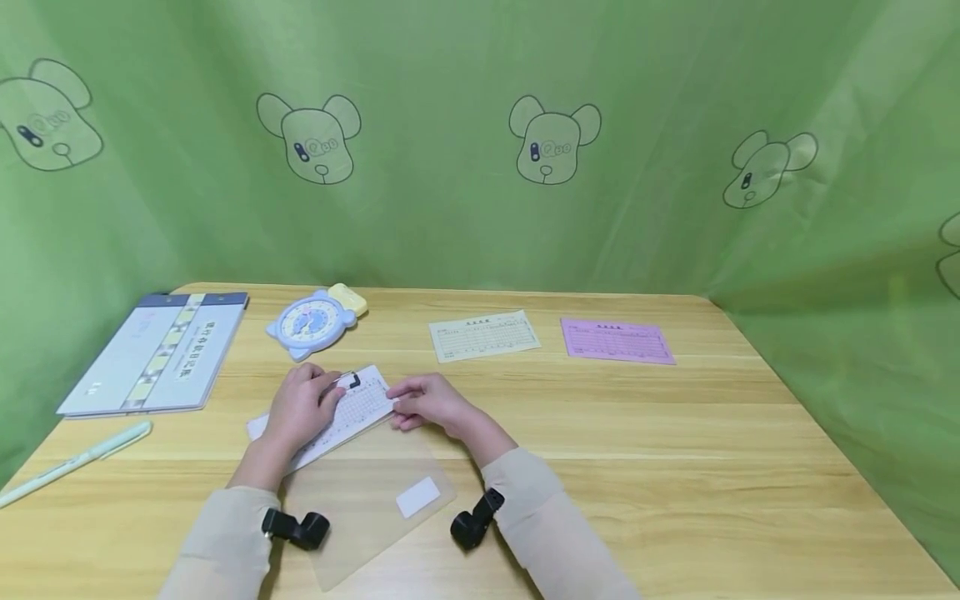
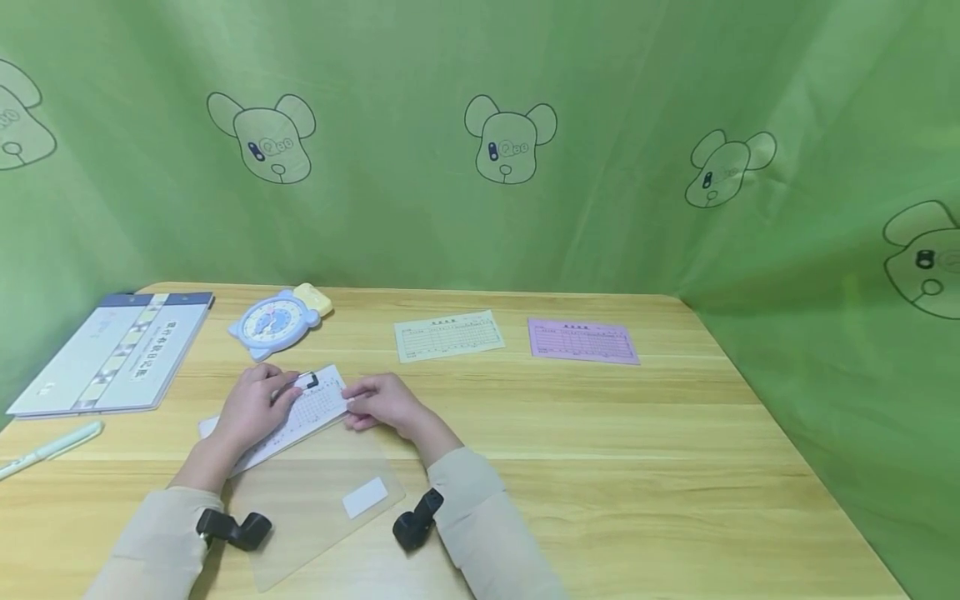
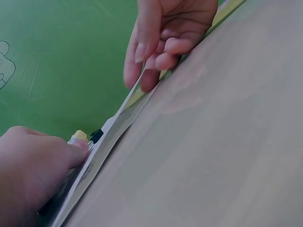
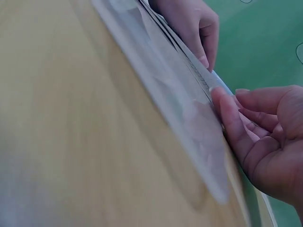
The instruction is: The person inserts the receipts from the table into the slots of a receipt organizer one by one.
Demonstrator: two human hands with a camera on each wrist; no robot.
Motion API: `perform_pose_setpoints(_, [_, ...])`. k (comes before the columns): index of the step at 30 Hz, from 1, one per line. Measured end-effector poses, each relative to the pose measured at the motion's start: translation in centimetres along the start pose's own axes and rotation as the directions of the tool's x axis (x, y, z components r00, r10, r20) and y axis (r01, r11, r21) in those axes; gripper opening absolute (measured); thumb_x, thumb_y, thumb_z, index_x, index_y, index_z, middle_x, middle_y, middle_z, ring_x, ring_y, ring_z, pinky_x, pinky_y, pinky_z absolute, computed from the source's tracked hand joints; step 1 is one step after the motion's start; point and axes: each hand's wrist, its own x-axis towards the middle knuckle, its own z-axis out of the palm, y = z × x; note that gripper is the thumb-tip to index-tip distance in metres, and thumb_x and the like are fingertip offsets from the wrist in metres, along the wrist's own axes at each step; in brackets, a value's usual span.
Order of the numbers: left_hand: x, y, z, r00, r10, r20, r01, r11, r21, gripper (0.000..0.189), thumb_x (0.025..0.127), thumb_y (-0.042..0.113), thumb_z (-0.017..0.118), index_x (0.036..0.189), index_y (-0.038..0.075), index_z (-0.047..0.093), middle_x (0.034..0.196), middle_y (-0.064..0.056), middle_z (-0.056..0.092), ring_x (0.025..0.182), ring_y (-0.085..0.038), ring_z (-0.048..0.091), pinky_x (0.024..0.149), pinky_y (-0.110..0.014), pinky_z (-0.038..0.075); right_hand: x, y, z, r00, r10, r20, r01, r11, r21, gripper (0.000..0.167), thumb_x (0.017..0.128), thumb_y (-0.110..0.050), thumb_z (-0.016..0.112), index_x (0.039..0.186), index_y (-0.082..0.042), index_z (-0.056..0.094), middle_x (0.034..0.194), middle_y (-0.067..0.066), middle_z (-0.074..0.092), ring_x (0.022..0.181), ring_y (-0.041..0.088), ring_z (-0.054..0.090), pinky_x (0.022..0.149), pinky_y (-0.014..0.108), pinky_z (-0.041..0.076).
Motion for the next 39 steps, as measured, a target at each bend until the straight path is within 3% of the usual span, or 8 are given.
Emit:
perform_pose_setpoints(8, [-0.1,-0.3,0.3,0.999,-0.016,-0.032,0.014,0.998,-0.062,0.028,0.08,0.013,0.059,0.102,-0.005,0.06,0.089,-0.015,0.05,0.084,-0.029,0.043,0.072,-0.04,0.033,-1.7,-0.4,-1.7,0.998,-0.007,0.069,0.013,0.996,-0.087,0.029,0.08,0.001,0.057,0.108,0.007,0.053,0.083,0.017,0.06,0.065,0.022,0.059,0.061,0.032,0.049])
perform_pose_setpoints(13, [-0.1,-0.3,0.3,0.999,-0.039,-0.036,0.036,0.996,-0.088,0.029,0.079,0.014,0.06,0.102,-0.004,0.06,0.089,-0.015,0.049,0.084,-0.029,0.043,0.073,-0.041,0.033,-2.7,-0.7,-3.5,0.998,-0.016,0.066,0.024,0.992,-0.12,0.032,0.08,-0.002,0.058,0.11,0.006,0.052,0.089,0.018,0.058,0.072,0.026,0.059,0.064,0.034,0.048])
perform_pose_setpoints(19, [-0.3,-0.3,0.2,0.997,-0.069,-0.032,0.065,0.992,-0.112,0.03,0.079,0.013,0.06,0.103,-0.004,0.06,0.089,-0.015,0.049,0.085,-0.029,0.042,0.073,-0.041,0.033,-4.3,-1.1,-7.0,0.994,-0.098,0.052,0.106,0.977,-0.186,0.038,0.08,-0.005,0.058,0.115,0.006,0.048,0.098,0.021,0.054,0.081,0.032,0.056,0.07,0.037,0.046])
perform_pose_setpoints(24, [-0.4,-0.3,0.2,0.996,-0.09,-0.017,0.087,0.988,-0.127,0.03,0.079,0.013,0.06,0.103,-0.004,0.06,0.09,-0.015,0.048,0.085,-0.028,0.042,0.072,-0.041,0.033,-5.6,-1.0,-11.4,0.985,-0.168,-0.048,0.151,0.956,-0.25,0.042,0.079,-0.005,0.059,0.117,0.007,0.046,0.099,0.022,0.054,0.084,0.035,0.054,0.072,0.039,0.045])
perform_pose_setpoints(29, [-0.3,-0.2,0.1,0.995,-0.104,-0.008,0.102,0.985,-0.141,0.031,0.079,0.014,0.06,0.104,-0.004,0.059,0.09,-0.014,0.048,0.084,-0.028,0.042,0.072,-0.041,0.033,-6.9,-1.5,-15.6,0.969,-0.173,-0.174,0.119,0.952,-0.281,0.042,0.077,0.0,0.058,0.116,0.007,0.047,0.102,0.022,0.053,0.087,0.031,0.053,0.075,0.039,0.044])
perform_pose_setpoints(39, [-0.1,-0.2,0.3,0.993,-0.114,-0.006,0.112,0.982,-0.152,0.033,0.077,0.015,0.062,0.104,-0.003,0.06,0.092,-0.015,0.048,0.086,-0.029,0.042,0.073,-0.041,0.033,-9.1,-2.9,-22.3,0.949,-0.186,-0.255,0.087,0.931,-0.355,0.047,0.082,-0.013,0.057,0.12,0.01,0.041,0.113,0.025,0.046,0.093,0.022,0.051,0.084,0.045,0.037])
